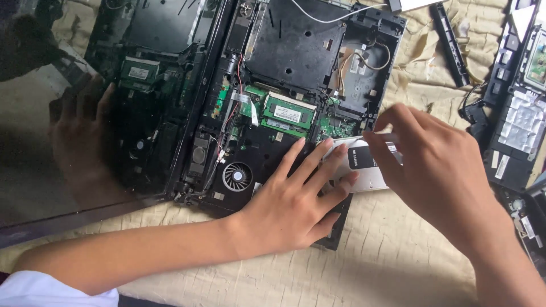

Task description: Repairing a laptop by handling the internal storage drive and its connectors using a precision tool.

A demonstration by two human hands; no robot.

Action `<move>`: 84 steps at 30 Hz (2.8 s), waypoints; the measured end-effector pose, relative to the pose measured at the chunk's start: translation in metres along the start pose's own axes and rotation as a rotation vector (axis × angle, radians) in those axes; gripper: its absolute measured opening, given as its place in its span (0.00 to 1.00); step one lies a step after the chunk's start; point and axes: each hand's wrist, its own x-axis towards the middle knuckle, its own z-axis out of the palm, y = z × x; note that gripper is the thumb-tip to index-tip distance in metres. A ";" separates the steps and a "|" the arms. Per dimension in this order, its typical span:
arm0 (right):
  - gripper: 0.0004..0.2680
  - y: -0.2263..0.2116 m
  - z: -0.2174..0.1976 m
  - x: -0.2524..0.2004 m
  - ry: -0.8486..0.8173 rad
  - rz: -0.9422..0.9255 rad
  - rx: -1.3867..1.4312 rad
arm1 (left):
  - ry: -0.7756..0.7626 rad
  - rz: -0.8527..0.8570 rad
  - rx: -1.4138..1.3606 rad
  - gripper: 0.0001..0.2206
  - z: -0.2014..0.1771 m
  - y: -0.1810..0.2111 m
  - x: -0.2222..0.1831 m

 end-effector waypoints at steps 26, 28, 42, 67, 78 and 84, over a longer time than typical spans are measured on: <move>0.10 -0.005 -0.031 0.022 -0.318 -0.004 -0.014 | -0.075 -0.002 0.127 0.29 -0.007 0.001 0.001; 0.07 -0.004 -0.032 0.021 -0.330 -0.022 0.112 | -0.084 0.002 0.149 0.31 -0.007 0.001 0.001; 0.06 0.004 -0.024 0.025 -0.297 -0.153 0.172 | -0.047 -0.001 0.074 0.31 -0.001 0.000 -0.001; 0.05 0.019 0.000 0.027 -0.068 -0.379 0.013 | -0.022 0.005 0.048 0.31 0.003 -0.001 -0.002; 0.05 0.008 -0.012 0.021 -0.141 -0.249 0.017 | -0.024 0.012 0.059 0.30 0.002 -0.001 -0.002; 0.11 0.006 -0.011 0.023 -0.213 -0.131 -0.103 | -0.039 0.004 0.067 0.33 0.005 -0.002 -0.004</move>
